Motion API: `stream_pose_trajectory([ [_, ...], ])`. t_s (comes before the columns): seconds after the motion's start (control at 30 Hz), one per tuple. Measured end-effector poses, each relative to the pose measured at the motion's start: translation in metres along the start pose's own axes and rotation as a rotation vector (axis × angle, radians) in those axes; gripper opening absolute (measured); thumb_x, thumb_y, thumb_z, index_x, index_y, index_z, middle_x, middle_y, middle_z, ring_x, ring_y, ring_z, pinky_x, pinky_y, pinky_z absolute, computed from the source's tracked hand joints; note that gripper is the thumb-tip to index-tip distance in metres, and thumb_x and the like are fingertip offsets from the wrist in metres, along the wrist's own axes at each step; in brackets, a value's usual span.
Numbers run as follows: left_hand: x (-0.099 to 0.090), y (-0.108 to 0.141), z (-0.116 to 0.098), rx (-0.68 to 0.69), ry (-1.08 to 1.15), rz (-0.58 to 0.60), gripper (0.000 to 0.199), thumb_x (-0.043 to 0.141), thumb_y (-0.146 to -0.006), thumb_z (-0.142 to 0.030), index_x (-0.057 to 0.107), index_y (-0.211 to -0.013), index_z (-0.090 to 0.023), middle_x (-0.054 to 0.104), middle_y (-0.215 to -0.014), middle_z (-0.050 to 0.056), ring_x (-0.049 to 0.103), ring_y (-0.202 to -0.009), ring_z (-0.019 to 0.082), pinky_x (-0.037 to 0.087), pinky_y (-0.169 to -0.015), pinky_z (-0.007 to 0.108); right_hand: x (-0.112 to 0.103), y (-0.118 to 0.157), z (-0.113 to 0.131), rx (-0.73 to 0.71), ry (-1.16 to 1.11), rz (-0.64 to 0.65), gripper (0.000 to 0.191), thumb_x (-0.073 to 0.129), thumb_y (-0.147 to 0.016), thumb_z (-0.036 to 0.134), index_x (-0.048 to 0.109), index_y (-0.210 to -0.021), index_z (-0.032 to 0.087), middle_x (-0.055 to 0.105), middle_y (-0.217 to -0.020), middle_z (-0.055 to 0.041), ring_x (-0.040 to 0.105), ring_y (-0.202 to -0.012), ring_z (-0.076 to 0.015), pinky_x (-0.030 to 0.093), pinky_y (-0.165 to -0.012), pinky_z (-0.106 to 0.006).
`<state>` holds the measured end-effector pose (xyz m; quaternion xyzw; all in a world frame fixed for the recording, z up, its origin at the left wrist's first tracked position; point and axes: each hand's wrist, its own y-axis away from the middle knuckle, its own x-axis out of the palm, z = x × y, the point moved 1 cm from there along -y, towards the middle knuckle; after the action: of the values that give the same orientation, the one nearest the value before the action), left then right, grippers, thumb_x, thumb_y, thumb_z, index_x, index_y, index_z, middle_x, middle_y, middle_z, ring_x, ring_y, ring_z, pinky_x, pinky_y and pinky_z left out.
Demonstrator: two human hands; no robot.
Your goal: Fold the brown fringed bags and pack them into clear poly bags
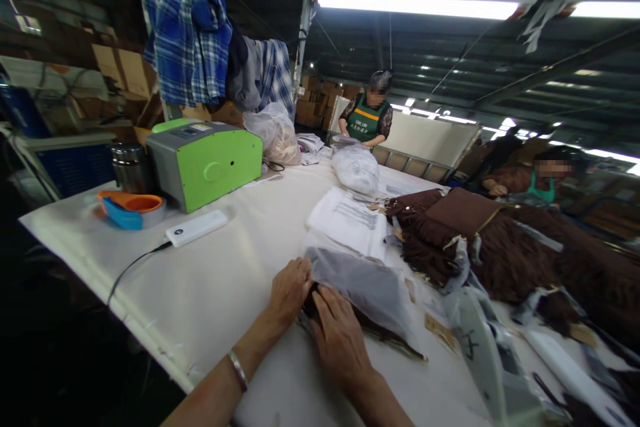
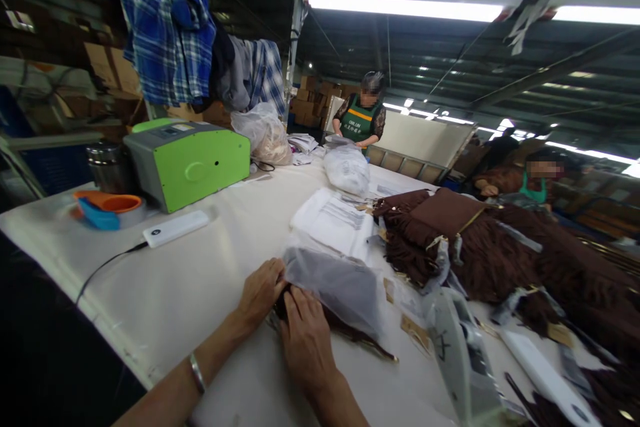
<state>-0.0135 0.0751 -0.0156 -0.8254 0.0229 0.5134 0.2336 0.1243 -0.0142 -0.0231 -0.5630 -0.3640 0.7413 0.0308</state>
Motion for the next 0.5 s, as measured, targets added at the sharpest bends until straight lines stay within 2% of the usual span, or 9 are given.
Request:
stream_pose_trajectory([
  [0.1, -0.004, 0.001, 0.003, -0.004, 0.036, -0.019, 0.007, 0.050, -0.093, -0.019, 0.054, -0.088, -0.022, 0.062, -0.087, 0.001, 0.058, -0.084, 0.017, 0.043, -0.075, 0.026, 0.018, -0.011, 0.001, 0.139, 0.053, 0.085, 0.056, 0.055, -0.084, 0.013, 0.046, -0.139, 0.010, 0.052, -0.139, -0.0164, 0.049, -0.126, -0.0324, 0.042, -0.103, -0.047],
  [0.23, -0.011, 0.007, 0.005, 0.001, 0.091, -0.027, 0.011, 0.045, -0.094, -0.018, 0.053, -0.087, -0.022, 0.061, -0.088, 0.003, 0.057, -0.086, 0.019, 0.042, -0.078, 0.029, 0.025, -0.023, 0.005, 0.271, 0.019, 0.216, 0.051, 0.059, -0.088, 0.021, 0.051, -0.138, 0.014, 0.055, -0.137, -0.0147, 0.052, -0.124, -0.0324, 0.041, -0.105, -0.046],
  [0.4, -0.013, 0.013, 0.010, -0.014, 0.219, 0.002, 0.014, 0.041, -0.093, -0.021, 0.052, -0.084, -0.022, 0.059, -0.087, 0.003, 0.056, -0.087, 0.020, 0.041, -0.080, 0.031, 0.021, -0.031, 0.009, 0.229, -0.148, 0.281, 0.052, 0.058, -0.092, 0.033, 0.048, -0.140, 0.015, 0.054, -0.139, -0.0118, 0.053, -0.125, -0.0295, 0.040, -0.107, -0.043],
  [0.5, -0.014, 0.005, 0.016, -0.063, 0.332, 0.038, 0.018, 0.037, -0.092, -0.027, 0.050, -0.080, -0.022, 0.058, -0.085, 0.003, 0.056, -0.084, 0.019, 0.042, -0.078, 0.030, 0.018, -0.034, -0.001, 0.174, -0.245, 0.240, 0.043, 0.048, -0.096, 0.027, 0.049, -0.138, 0.016, 0.056, -0.138, -0.0099, 0.053, -0.124, -0.0243, 0.040, -0.107, -0.038],
])
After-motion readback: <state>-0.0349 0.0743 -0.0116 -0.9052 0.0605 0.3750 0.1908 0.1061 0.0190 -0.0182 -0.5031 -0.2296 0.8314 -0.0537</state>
